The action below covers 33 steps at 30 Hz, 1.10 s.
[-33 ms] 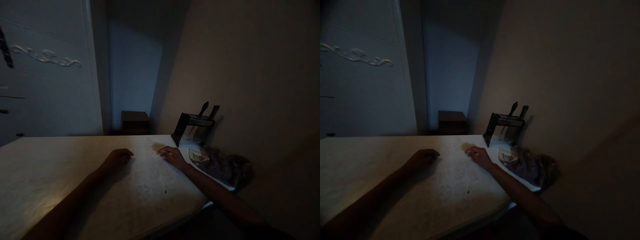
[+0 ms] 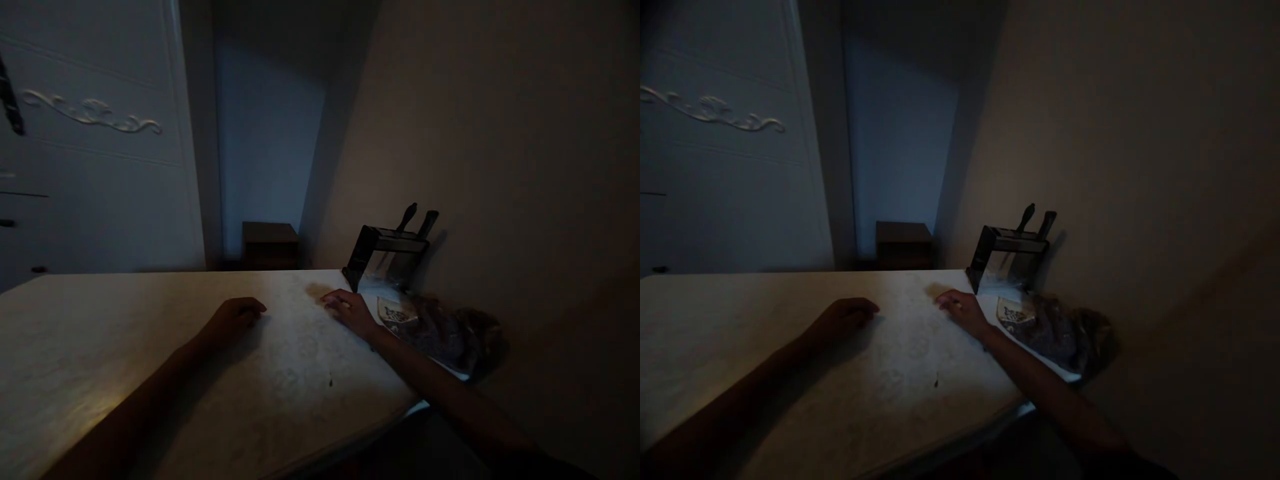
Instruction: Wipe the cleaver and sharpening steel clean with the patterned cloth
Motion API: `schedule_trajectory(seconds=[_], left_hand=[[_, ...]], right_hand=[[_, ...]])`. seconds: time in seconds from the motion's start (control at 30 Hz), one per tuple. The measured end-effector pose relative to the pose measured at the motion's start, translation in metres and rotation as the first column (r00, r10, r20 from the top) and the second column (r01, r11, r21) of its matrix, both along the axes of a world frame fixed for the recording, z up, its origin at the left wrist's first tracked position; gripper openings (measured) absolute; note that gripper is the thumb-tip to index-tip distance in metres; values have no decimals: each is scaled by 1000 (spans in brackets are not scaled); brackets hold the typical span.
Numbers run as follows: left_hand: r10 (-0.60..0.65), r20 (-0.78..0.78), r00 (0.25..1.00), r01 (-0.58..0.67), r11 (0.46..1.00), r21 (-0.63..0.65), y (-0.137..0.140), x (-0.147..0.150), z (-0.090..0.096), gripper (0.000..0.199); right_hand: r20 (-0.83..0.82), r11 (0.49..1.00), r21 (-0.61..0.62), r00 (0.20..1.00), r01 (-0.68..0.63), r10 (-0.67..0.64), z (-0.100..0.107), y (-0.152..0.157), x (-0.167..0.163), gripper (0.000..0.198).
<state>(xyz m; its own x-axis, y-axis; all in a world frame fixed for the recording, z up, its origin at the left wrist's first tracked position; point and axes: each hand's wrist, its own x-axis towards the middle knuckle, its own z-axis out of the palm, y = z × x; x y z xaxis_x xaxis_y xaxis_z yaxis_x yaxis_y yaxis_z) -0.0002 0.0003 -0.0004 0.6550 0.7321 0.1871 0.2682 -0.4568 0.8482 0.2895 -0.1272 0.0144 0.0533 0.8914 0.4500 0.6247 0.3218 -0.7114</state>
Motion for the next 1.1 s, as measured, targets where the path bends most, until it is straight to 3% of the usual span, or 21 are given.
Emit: schedule_trajectory(seconds=[0.13,0.2,0.3,0.4,0.6,0.67,0.73,1.1], left_hand=[[-7,4,1000,7,1000,9,2,0,-1,32],[-1,1,1000,1,1000,9,3,-1,0,32],[11,-4,1000,-11,1000,15,3,-1,0,33],[24,-16,1000,-23,1000,13,3,-1,0,34],[28,-30,999,-29,1000,-3,3,-2,1,35],[46,-43,998,-46,999,2,4,-2,1,35],[60,-40,997,-60,998,3,5,-2,1,35],[83,-19,996,-84,996,-33,-3,0,5,34]], right_hand=[[-100,976,115,980,185,-174,15,-3,41,44],[-198,927,193,938,323,-286,21,-2,65,44],[-339,817,270,845,509,-414,28,-2,103,46],[-460,661,252,688,707,-561,28,-4,142,46],[-506,397,190,436,898,-744,18,-15,200,32],[-488,350,158,381,923,-785,14,-15,211,30],[-460,357,126,373,926,-806,9,-12,218,31],[-442,568,1,510,823,-738,-16,2,235,59]])
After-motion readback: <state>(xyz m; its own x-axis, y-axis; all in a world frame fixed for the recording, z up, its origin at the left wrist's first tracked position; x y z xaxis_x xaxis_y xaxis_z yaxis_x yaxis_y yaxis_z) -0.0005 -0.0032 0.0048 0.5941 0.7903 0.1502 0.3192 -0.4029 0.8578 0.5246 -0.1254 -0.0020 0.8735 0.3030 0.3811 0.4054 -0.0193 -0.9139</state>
